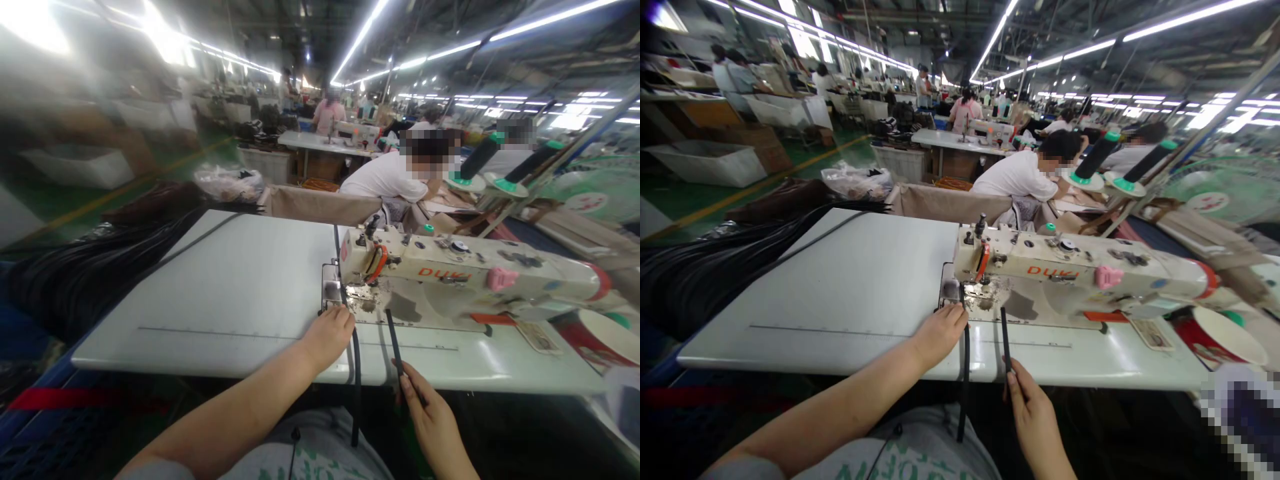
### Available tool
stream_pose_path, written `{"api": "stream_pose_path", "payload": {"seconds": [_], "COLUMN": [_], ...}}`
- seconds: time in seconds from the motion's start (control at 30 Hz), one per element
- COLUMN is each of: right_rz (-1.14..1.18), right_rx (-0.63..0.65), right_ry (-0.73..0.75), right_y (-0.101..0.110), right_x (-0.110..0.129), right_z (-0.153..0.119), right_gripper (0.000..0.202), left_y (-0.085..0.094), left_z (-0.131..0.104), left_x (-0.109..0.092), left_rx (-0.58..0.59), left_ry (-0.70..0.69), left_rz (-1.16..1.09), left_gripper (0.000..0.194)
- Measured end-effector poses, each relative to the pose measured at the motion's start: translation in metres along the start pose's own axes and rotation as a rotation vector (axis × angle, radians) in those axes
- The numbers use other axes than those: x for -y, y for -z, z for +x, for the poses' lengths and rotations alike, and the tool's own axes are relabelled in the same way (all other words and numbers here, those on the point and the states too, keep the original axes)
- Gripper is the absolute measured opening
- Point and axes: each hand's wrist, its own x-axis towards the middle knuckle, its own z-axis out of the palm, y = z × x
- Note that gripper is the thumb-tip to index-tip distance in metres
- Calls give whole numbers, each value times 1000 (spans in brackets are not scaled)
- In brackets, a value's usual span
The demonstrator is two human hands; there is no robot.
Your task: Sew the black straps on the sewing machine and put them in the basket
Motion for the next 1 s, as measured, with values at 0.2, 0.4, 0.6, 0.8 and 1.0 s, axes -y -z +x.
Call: {"api": "stream_pose_path", "payload": {"seconds": [0.2,0.4,0.6,0.8,1.0], "right_rz": [-7,4,-50,-65,-58], "right_rx": [-23,-15,-10,32,57], "right_ry": [-14,-14,-15,4,-13], "right_y": [-5,-10,-15,-17,-20], "right_x": [10,17,16,20,18], "right_z": [9,12,12,12,11], "right_gripper": [65,67,68,67,68], "left_y": [-1,4,6,6,5], "left_z": [0,1,2,2,1], "left_x": [-1,0,0,0,0], "left_rx": [44,33,46,61,69], "left_ry": [22,23,26,30,46], "left_rz": [1,-13,-39,-40,-46], "left_gripper": [24,22,22,23,22]}}
